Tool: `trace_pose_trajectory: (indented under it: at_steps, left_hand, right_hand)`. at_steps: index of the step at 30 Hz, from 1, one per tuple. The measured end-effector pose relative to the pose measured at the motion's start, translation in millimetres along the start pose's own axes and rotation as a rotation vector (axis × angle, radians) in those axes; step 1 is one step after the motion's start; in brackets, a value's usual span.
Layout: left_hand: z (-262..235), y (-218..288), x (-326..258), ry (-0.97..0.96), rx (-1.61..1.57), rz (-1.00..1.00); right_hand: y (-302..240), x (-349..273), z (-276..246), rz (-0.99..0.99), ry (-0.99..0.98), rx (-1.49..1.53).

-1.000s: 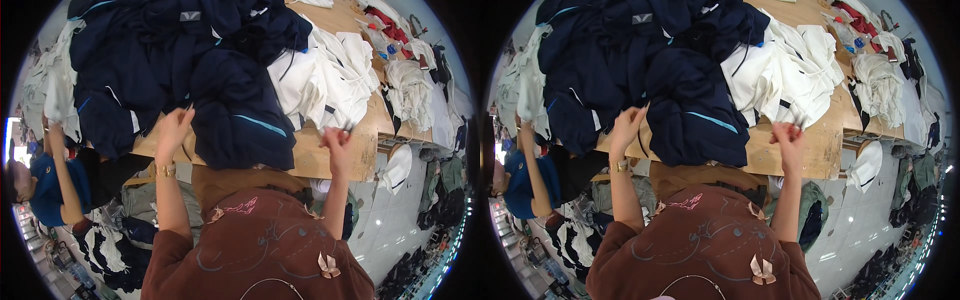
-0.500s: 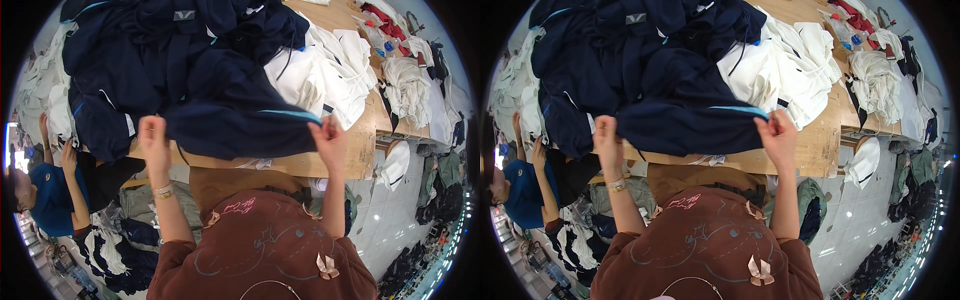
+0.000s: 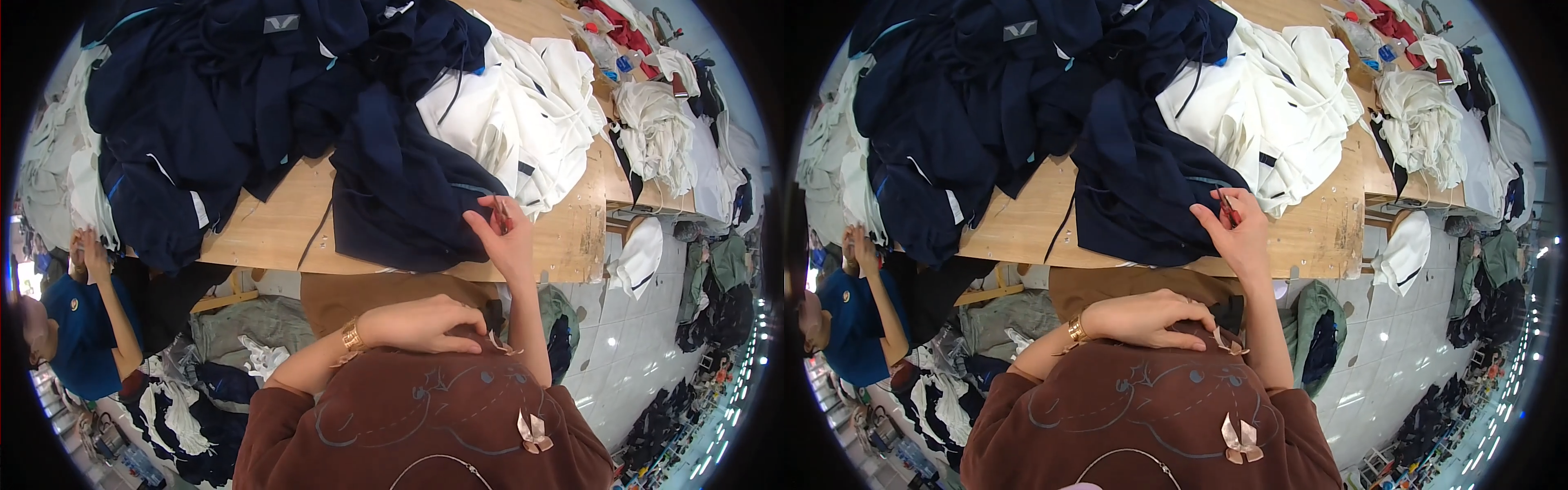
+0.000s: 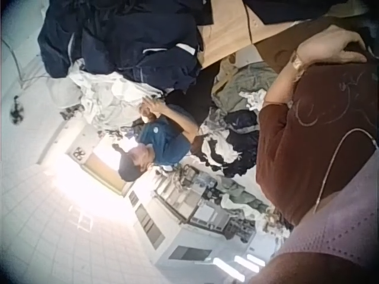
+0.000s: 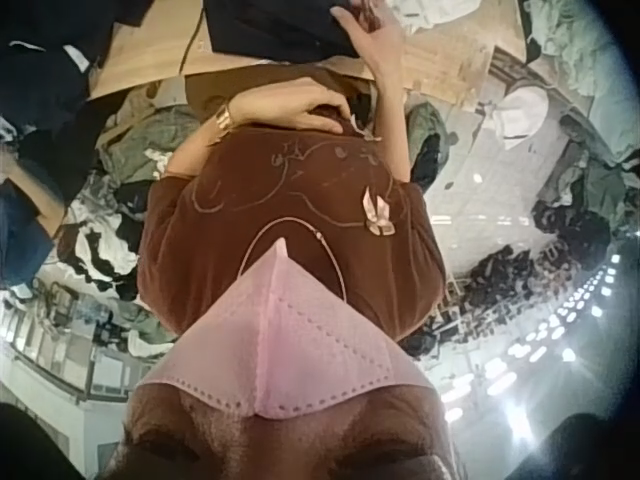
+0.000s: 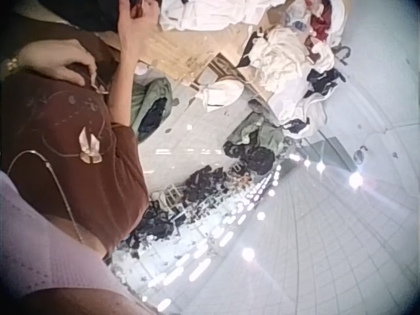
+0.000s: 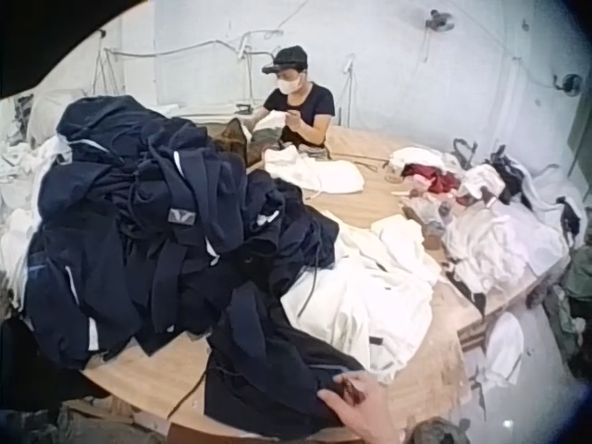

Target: Trimming loose threads from blue garments using thread nippers in a garment factory.

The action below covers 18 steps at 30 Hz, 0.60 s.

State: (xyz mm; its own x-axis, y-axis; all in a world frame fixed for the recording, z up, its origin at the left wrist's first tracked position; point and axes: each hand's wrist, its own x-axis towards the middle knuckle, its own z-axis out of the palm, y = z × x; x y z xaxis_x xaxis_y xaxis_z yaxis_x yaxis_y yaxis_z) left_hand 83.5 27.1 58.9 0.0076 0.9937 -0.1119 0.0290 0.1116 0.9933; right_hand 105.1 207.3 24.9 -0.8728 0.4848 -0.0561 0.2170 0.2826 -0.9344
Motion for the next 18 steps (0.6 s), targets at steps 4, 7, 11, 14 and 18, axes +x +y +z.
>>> trace_pose_trajectory:
  at_steps: [4, 7, 11, 14, 18]
  left_hand:
    - [-27, -2, -17, 0.437, 0.184, -0.048]
    - [-53, -27, -36, 0.865, 0.416, -0.281]
    - [-77, -50, -58, 1.130, 0.478, -0.603]
    - [-79, -69, -53, 1.205, 0.321, -0.590]
    - [-73, -72, -45, 1.038, 0.957, -0.221]
  right_hand:
    - [6, -1, 0, -0.045, 0.023, -0.167]
    - [19, 0, 5, -0.178, -0.017, -0.257]
    - [27, 2, 19, -0.538, -0.162, -0.404]
    - [25, -1, 23, -0.535, -0.193, -0.496]
    - [24, 0, 23, -0.459, -0.150, -0.438]
